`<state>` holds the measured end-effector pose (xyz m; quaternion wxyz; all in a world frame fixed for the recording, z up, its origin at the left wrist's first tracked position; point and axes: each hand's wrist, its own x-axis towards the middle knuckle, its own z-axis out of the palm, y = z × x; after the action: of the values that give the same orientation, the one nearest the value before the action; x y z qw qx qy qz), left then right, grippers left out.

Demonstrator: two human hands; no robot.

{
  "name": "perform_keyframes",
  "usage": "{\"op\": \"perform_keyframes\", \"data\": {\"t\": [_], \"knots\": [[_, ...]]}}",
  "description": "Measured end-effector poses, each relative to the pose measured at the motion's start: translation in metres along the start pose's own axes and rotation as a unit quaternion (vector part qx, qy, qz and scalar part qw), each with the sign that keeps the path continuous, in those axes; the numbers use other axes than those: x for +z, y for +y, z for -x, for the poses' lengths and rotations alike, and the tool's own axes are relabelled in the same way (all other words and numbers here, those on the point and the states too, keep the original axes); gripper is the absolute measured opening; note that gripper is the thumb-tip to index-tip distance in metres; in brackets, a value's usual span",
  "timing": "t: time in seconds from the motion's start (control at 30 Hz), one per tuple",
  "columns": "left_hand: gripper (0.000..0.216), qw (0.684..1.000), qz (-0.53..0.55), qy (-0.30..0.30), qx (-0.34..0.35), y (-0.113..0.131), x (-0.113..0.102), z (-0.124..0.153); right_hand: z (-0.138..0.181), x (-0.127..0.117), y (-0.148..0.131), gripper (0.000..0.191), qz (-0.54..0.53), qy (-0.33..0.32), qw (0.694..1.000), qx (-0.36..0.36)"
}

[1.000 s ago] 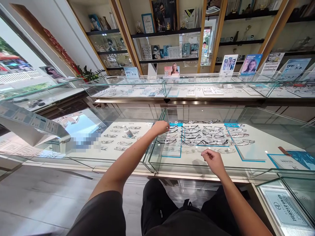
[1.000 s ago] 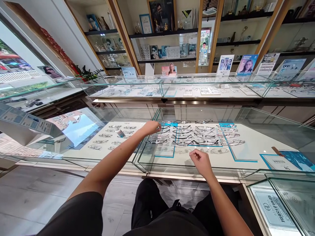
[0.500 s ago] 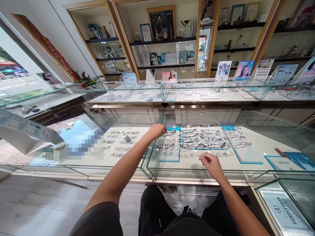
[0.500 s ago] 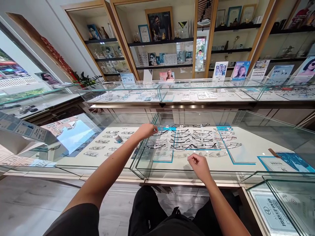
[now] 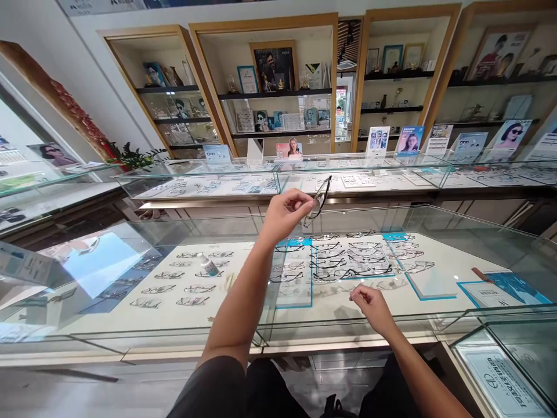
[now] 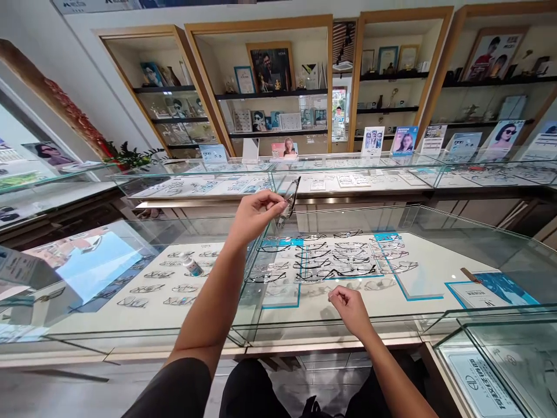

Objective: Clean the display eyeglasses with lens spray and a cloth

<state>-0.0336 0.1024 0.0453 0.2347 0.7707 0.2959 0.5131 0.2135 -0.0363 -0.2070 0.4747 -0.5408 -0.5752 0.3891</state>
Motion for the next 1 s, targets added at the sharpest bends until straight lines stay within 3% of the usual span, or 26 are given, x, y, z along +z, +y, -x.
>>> {"op": "perform_keyframes", "data": {"t": [0.1,0.23,0.43,0.53,0.77,0.87,1.0], "knots": [[0.023,0.996,0.080,0.033,0.016,0.012,0.014,-0.004,-0.002,0.002,-0.002,0.047,-0.007,0.001,1.000,0.011],[0.021,0.994,0.103,0.036,0.028,0.012,0.024,-0.003,-0.001,0.003,0.000,0.051,-0.017,0.006,0.999,0.026],[0.021,0.995,0.087,0.046,0.022,0.000,0.017,-0.005,-0.013,0.004,-0.001,0.054,-0.008,0.002,0.999,0.047],[0.019,0.992,0.106,0.068,0.017,-0.002,0.007,-0.005,-0.044,-0.001,-0.043,0.049,0.031,0.003,0.999,-0.013],[0.018,0.980,0.174,0.091,-0.032,0.000,-0.005,-0.002,-0.120,-0.004,-0.209,0.025,0.049,0.067,0.964,-0.251],[0.018,0.979,0.182,0.082,-0.039,0.000,-0.004,0.000,-0.130,0.008,-0.236,0.017,0.057,0.069,0.952,-0.293],[0.018,0.978,0.189,0.081,-0.046,-0.001,-0.001,0.000,-0.135,0.019,-0.236,0.014,0.045,0.077,0.945,-0.316]]}}
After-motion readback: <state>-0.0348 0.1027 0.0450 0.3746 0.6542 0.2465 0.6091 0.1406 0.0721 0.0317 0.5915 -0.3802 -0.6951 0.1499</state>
